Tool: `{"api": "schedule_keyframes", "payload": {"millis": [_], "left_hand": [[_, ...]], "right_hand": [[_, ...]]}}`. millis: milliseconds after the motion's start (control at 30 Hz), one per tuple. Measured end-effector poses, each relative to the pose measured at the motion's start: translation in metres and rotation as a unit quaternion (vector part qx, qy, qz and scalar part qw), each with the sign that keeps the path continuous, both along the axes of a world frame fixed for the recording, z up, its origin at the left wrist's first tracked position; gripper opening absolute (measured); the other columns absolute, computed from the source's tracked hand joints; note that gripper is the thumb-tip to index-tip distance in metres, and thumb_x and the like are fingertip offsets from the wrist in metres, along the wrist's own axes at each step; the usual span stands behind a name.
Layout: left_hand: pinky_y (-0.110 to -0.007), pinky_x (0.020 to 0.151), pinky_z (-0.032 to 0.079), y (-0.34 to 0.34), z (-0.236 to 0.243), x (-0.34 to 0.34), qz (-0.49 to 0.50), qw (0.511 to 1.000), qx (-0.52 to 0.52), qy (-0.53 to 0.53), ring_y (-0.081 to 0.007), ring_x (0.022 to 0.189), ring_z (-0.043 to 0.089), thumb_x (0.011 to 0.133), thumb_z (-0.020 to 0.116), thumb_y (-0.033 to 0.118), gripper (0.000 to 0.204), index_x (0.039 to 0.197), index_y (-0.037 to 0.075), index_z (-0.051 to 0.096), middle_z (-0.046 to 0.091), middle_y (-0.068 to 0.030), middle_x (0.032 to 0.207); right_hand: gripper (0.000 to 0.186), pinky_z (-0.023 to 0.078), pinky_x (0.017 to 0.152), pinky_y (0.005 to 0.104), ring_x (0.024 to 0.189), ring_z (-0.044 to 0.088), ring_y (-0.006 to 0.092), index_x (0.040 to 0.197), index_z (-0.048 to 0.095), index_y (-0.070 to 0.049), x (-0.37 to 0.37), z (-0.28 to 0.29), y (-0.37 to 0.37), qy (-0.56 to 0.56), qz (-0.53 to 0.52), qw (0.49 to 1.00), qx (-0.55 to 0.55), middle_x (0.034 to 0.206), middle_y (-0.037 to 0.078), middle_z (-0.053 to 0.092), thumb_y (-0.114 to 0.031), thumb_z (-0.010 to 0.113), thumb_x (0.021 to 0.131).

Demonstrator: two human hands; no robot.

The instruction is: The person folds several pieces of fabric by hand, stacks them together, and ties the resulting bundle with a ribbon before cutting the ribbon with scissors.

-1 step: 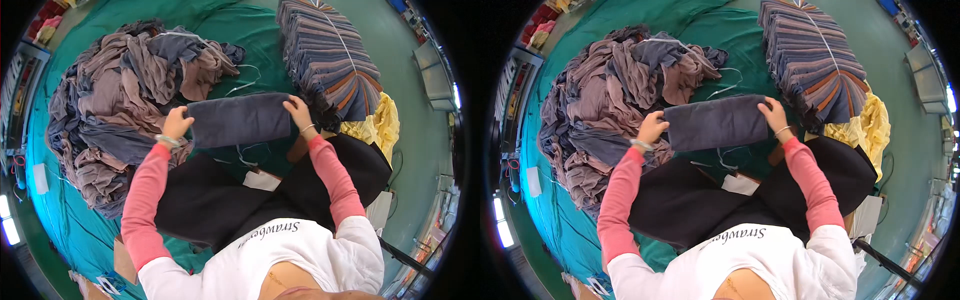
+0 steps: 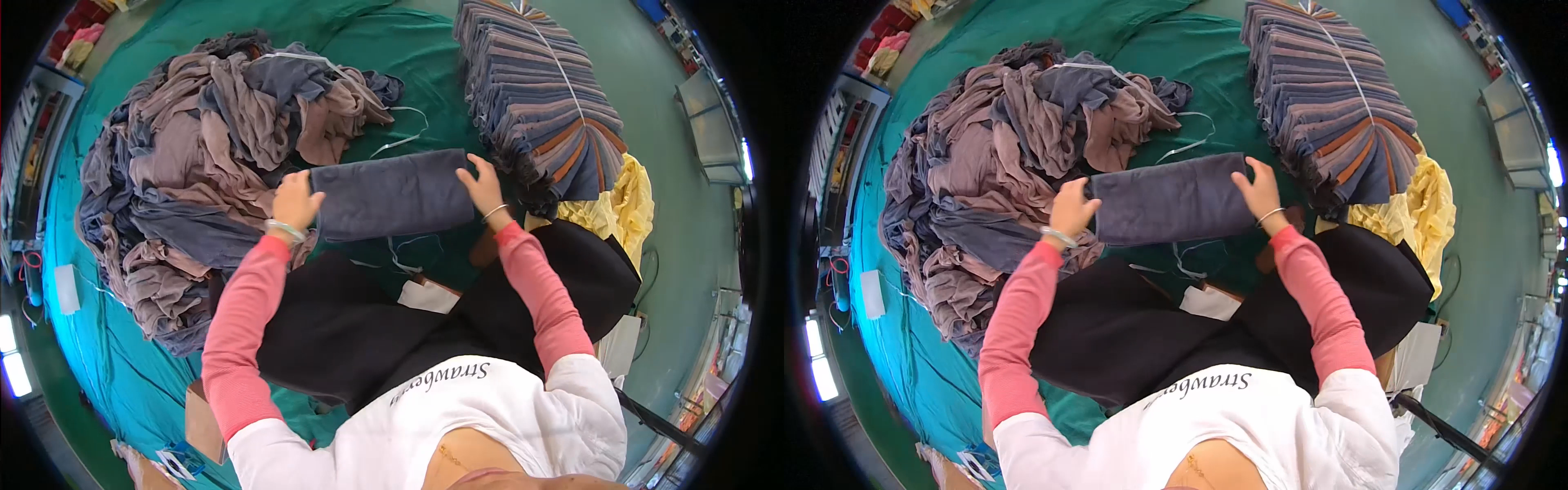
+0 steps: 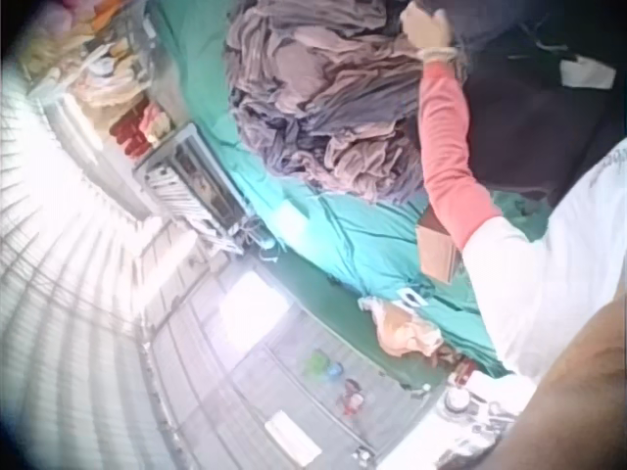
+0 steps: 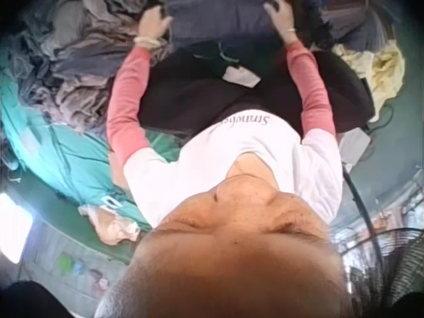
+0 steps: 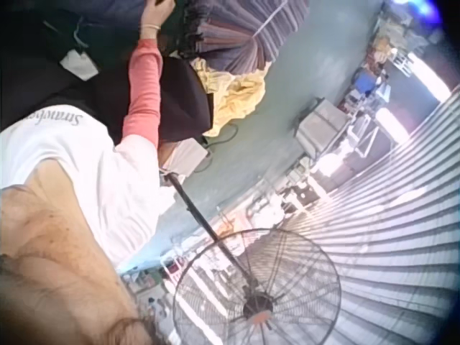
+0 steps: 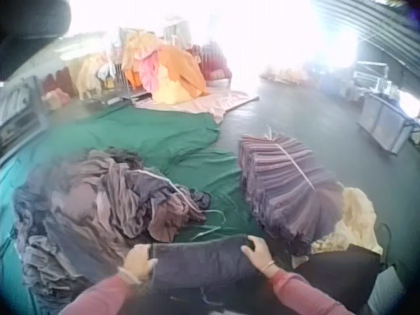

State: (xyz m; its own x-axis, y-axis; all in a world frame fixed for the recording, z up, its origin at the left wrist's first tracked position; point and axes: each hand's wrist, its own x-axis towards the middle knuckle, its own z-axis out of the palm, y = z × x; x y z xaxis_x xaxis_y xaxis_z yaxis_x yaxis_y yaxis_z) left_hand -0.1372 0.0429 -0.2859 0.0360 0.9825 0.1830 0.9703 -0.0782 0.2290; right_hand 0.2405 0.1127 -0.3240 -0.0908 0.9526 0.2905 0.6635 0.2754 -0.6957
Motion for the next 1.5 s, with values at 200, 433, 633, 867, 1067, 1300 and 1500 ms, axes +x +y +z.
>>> {"api": "schedule_keyframes", "payload": {"millis": [200,433,633,867,1067,1300,1500], "left_hand": [[-0.056,0.101,0.022,-0.040,-0.037,0.047,-0.129,0.954,-0.257,0.082,-0.0298,0.134,0.019,0.080,0.054,0.047,0.068,0.138,0.022,0.027,0.017,-0.0112,0.146],[-0.044,0.085,0.039,-0.009,-0.031,-0.082,0.169,0.977,-0.034,-0.127,-0.0388,0.101,0.048,0.069,0.068,0.043,0.074,0.118,-0.004,0.039,0.051,-0.0217,0.107],[-0.042,0.095,0.036,-0.081,-0.059,-0.229,0.725,0.688,-0.028,0.002,-0.0362,0.111,0.045,0.062,0.071,0.053,0.095,0.119,-0.015,0.037,0.046,-0.0217,0.121],[-0.029,0.045,0.034,-0.086,-0.046,-0.247,0.513,0.667,0.034,-0.539,-0.0123,0.050,0.044,0.071,0.066,0.022,0.021,0.073,0.005,0.056,0.050,-0.0019,0.062],[-0.024,0.056,0.043,-0.018,0.068,-0.105,0.224,0.623,0.043,-0.748,-0.0108,0.063,0.055,0.076,0.067,0.013,0.009,0.075,0.007,0.060,0.059,-0.0001,0.072],[-0.025,0.076,0.041,-0.020,0.123,0.027,-0.039,0.859,0.088,-0.502,-0.0143,0.090,0.051,0.075,0.070,0.009,0.019,0.089,-0.002,0.064,0.056,-0.0069,0.102],[-0.037,0.098,0.029,-0.022,0.079,0.012,-0.089,0.970,0.203,-0.099,-0.0234,0.114,0.043,0.089,0.049,0.020,0.039,0.122,0.000,0.045,0.048,-0.0139,0.122]], "right_hand": [[0.071,0.016,0.099,0.0618,0.132,0.019,0.0334,0.138,0.028,-0.018,-0.072,-0.024,-0.057,-0.345,0.134,0.928,-0.031,0.144,0.014,0.021,-0.048,0.054,0.080],[0.073,0.011,0.102,0.0599,0.134,0.017,0.0315,0.140,0.025,-0.019,-0.052,-0.053,-0.038,-0.373,0.139,0.915,-0.066,0.145,0.013,0.019,-0.053,0.050,0.080],[0.073,0.010,0.102,0.0593,0.134,0.014,0.0312,0.140,0.024,-0.019,-0.053,-0.054,-0.042,-0.371,0.144,0.915,-0.072,0.146,0.012,0.017,-0.051,0.052,0.080],[0.074,0.010,0.102,0.0597,0.134,0.013,0.0314,0.139,0.025,-0.018,-0.056,-0.049,-0.040,-0.361,0.152,0.917,-0.078,0.146,0.012,0.016,-0.049,0.055,0.079],[0.078,0.023,0.095,0.0585,0.126,0.031,0.0332,0.136,0.030,-0.013,-0.096,0.016,-0.031,-0.158,0.202,0.956,-0.144,0.137,0.015,0.033,-0.037,0.067,0.072],[0.069,0.036,0.091,0.0368,0.104,0.050,0.0294,0.127,0.041,-0.005,-0.204,0.136,-0.042,0.052,0.265,0.952,0.146,0.115,0.013,0.051,-0.015,0.069,0.064],[0.032,0.039,0.065,0.0345,0.076,0.054,0.0295,0.088,0.056,-0.004,-0.178,0.193,-0.043,0.158,0.271,0.922,0.227,0.083,0.010,0.057,-0.005,0.057,0.056]]}}
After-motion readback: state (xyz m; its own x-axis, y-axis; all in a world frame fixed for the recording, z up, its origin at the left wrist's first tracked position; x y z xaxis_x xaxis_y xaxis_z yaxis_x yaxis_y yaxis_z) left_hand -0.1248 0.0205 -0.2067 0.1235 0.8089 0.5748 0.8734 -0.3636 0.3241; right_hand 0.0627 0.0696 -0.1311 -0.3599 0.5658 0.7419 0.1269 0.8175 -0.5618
